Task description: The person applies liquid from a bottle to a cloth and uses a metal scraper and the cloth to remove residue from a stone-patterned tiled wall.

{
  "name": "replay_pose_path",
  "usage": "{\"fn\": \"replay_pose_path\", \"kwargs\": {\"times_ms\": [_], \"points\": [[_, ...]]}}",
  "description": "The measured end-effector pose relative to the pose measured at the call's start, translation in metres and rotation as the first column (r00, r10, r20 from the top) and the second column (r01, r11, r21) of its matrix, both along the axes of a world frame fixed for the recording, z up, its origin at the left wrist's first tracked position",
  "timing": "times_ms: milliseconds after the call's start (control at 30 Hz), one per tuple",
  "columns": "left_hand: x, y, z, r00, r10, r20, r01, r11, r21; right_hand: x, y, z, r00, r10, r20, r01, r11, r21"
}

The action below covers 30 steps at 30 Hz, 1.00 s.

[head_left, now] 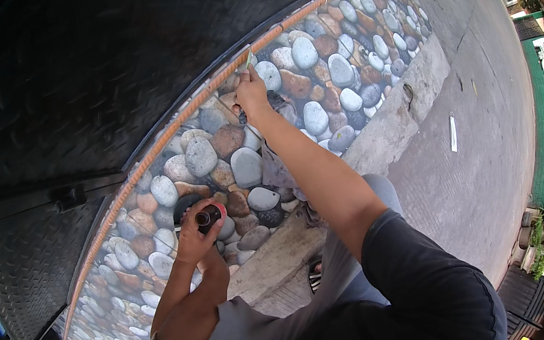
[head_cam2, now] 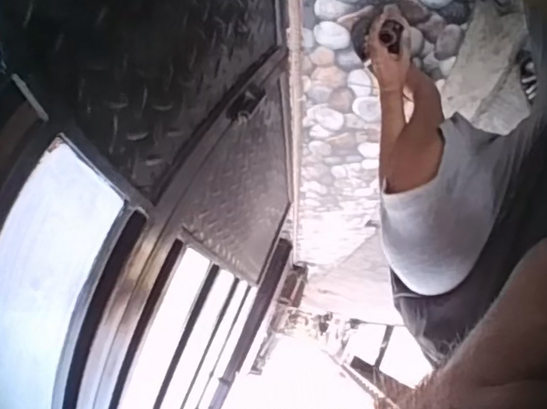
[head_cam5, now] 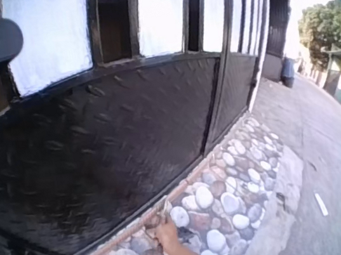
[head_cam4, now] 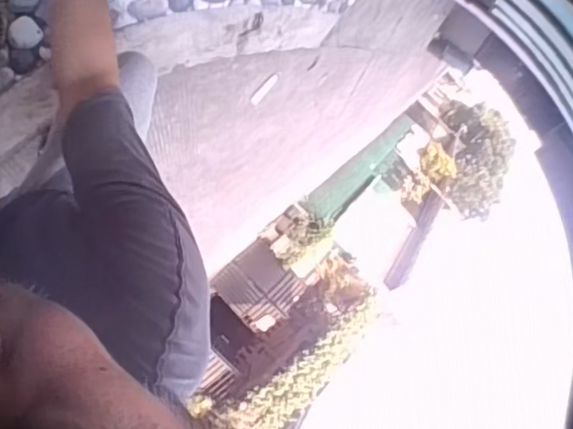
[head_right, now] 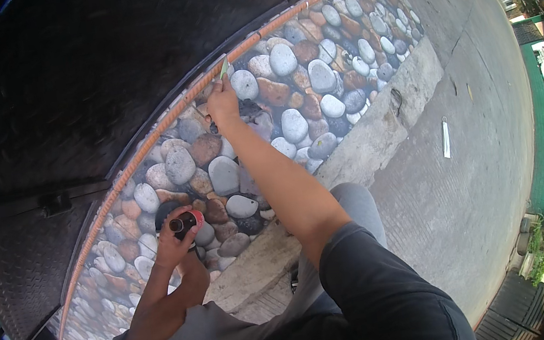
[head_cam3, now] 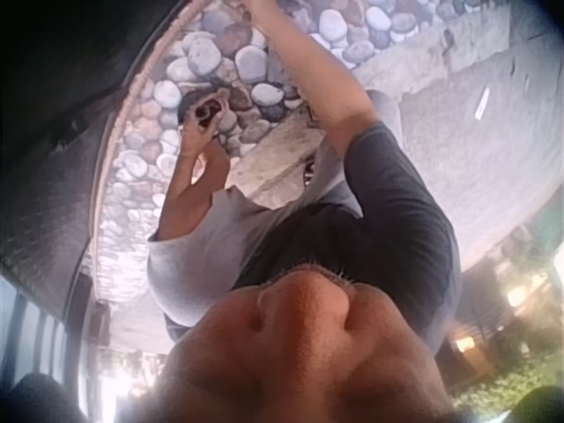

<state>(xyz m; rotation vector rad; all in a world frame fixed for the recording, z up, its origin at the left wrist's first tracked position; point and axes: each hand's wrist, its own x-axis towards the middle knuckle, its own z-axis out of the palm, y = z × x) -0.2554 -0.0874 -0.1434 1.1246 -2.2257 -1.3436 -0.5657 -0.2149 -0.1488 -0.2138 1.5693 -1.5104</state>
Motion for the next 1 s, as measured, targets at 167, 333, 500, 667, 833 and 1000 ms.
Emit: {"fn": "replay_pose_path", "kwargs": {"times_ms": [167,333,500,667,833,1000], "points": [[0.001,0.000,-0.002,0.999,0.014,-0.035,-0.014,1.000,0.006,-0.001,-0.003,-0.004,0.999,0.018,-0.047,-0.017,0.999,0.032],[0.002,-0.001,-0.003,1.000,-0.019,-0.014,0.019,1.000,-0.021,0.006,-0.006,-0.004,0.996,-0.022,-0.091,0.026,0.999,0.037],[0.003,-0.001,-0.003,1.000,-0.019,-0.006,0.019,1.000,0.012,0.007,-0.014,-0.002,0.996,-0.092,-0.002,0.092,0.995,-0.035],[0.003,0.000,-0.004,0.999,-0.022,-0.030,0.022,1.000,-0.006,0.002,-0.005,-0.015,0.998,-0.061,-0.013,0.060,0.996,-0.071],[0.006,0.001,-0.006,1.000,-0.019,-0.016,0.019,1.000,-0.007,0.015,-0.004,-0.008,0.997,-0.077,0.030,0.079,0.995,-0.065],[0.002,-0.001,-0.005,1.000,-0.027,-0.001,0.027,1.000,0.001,0.007,-0.008,-0.013,0.992,-0.094,0.089,0.102,0.991,-0.088]]}}
